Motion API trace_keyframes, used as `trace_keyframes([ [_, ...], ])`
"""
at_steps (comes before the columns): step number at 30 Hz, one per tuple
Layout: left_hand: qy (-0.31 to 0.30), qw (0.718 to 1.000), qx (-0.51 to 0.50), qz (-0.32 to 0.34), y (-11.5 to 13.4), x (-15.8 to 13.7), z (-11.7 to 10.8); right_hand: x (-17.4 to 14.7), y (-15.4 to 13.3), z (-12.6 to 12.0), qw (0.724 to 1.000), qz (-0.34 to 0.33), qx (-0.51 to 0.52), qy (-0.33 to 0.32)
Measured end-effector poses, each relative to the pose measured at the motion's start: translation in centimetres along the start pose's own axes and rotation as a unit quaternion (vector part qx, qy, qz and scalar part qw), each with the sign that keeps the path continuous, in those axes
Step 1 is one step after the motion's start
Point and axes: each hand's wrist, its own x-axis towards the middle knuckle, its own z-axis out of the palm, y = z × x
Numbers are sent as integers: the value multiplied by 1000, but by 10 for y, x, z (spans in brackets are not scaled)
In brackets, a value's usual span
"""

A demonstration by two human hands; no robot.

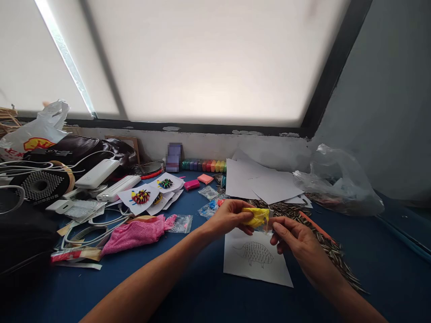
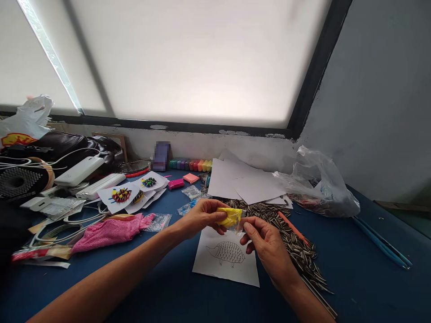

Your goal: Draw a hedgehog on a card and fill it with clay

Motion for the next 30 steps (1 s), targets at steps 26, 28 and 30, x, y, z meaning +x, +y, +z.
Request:
trace_keyframes([
  [26,-36,999,27,-9,-5,0,1,-1,5,-2,998,-8,-54,-18],
  [28,-41,999,26,-2,-4,0,3,0,4,-1,998,-13,-63,-5],
  [30,-51,998,25,3,-2,-1,4,0,3,-1,997,-18,-73,8],
])
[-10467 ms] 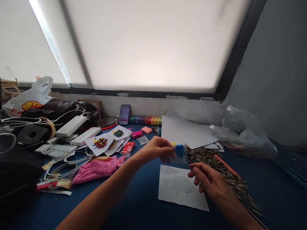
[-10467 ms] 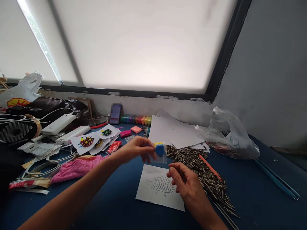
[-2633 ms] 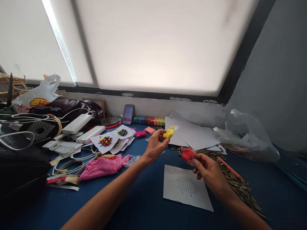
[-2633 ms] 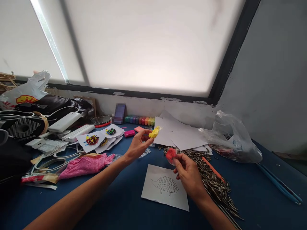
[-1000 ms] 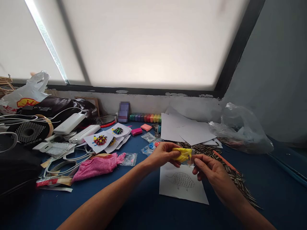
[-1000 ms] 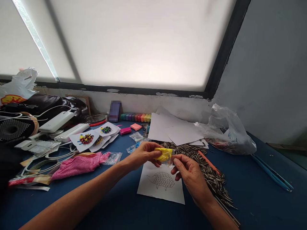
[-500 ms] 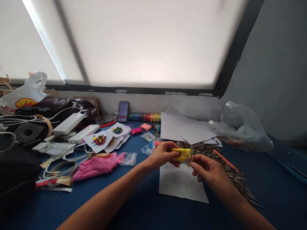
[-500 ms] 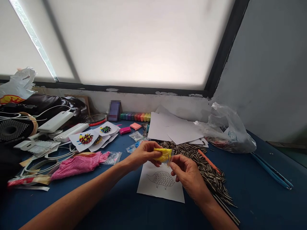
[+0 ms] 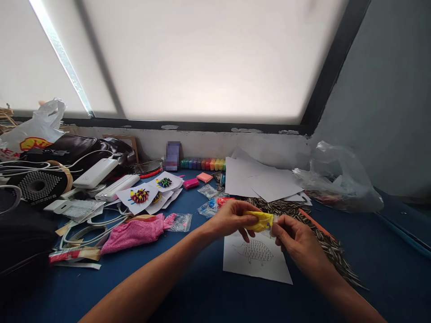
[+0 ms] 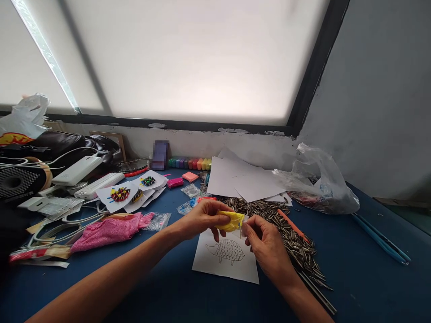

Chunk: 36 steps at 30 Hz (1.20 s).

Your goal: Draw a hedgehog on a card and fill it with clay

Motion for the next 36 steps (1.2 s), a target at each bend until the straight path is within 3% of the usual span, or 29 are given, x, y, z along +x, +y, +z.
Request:
trace_keyframes([
  [7,-11,1000,5,-22,6,-3,3,-2,-2,-4,1000,-23,-12,-4],
  [13,-14,998,45,-49,5,-3,3,-3,1,-5,985,-140,-100,-3],
  [17,-15,997,55,-50,2,-3,5,-3,3,-5,971,-184,-152,12],
  [36,23,997,46,-51,4,-3,17,-5,7,3,909,-273,-307,76],
])
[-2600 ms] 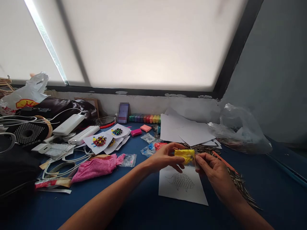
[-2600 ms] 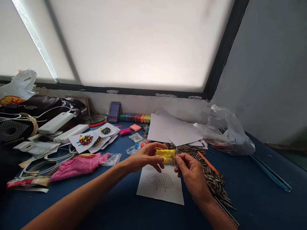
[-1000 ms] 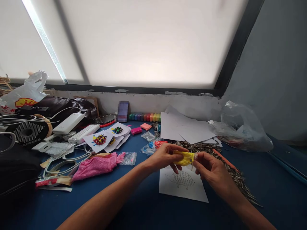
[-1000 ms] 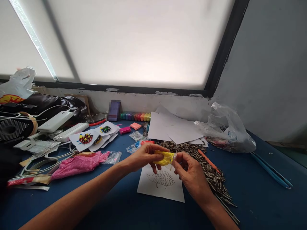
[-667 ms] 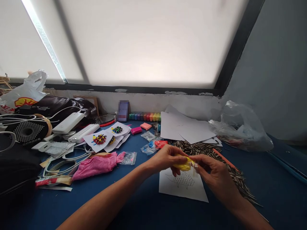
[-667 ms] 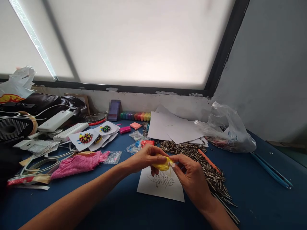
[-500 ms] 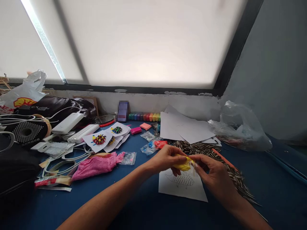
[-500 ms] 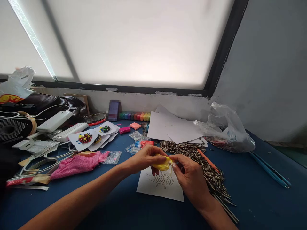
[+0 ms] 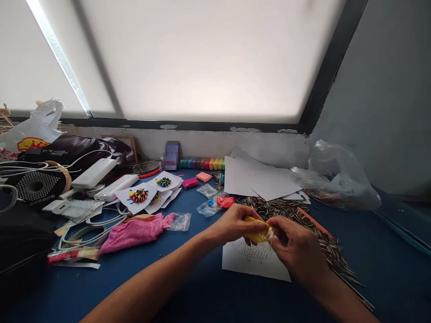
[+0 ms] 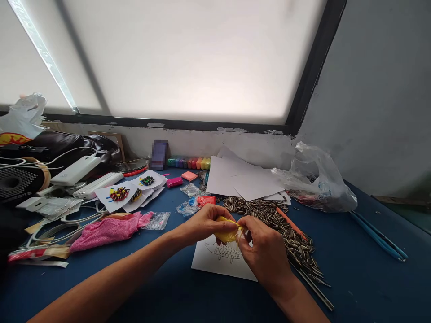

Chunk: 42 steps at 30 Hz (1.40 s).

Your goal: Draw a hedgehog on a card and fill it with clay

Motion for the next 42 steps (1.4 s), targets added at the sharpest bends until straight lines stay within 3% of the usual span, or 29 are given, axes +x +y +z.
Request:
trace_keyframes([
  [11,21,999,-29,0,-1,1,-5,3,-2,-4,1000,-5,25,-17],
  [29,65,997,-41,-15,1,3,-8,2,-3,-4,999,5,47,26],
  [37,79,995,-53,5,-1,3,-9,4,-8,-5,976,119,180,-20],
  [42,82,995,-49,14,-4,5,-13,5,-7,-9,958,154,237,-50],
])
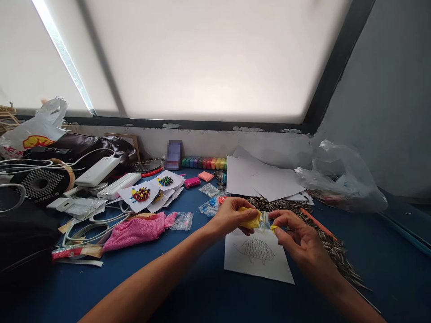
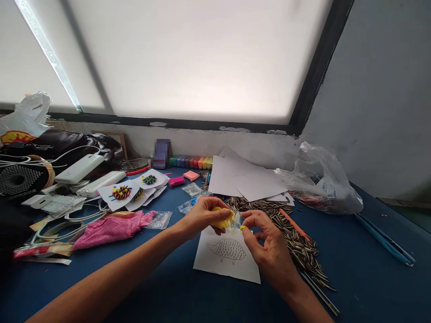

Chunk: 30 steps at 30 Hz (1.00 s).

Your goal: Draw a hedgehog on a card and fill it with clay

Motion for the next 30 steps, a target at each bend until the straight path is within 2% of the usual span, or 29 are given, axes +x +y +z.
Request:
trace_keyframes([
  [6,23,1000,9,-2,-2,2,-4,1,-1,-7,999,33,34,21],
  [9,62,998,31,-7,-3,5,-10,2,-5,-7,996,36,85,13],
  [12,103,985,140,8,-8,10,-20,3,-9,-5,995,37,95,-13],
  [14,140,946,289,50,-12,13,-28,2,-10,-3,995,49,86,-33],
  [16,176,909,372,72,-16,14,-35,2,-10,-2,994,60,76,-44],
  [24,245,802,534,103,-9,9,-53,2,-9,-1,995,77,44,-48],
  [26,227,764,585,152,-7,8,-50,2,-9,-1,994,85,42,-50],
  [28,164,724,641,195,-6,8,-44,3,-9,0,994,89,42,-54],
  [30,98,700,682,190,-9,9,-39,2,-10,0,993,92,41,-58],
])
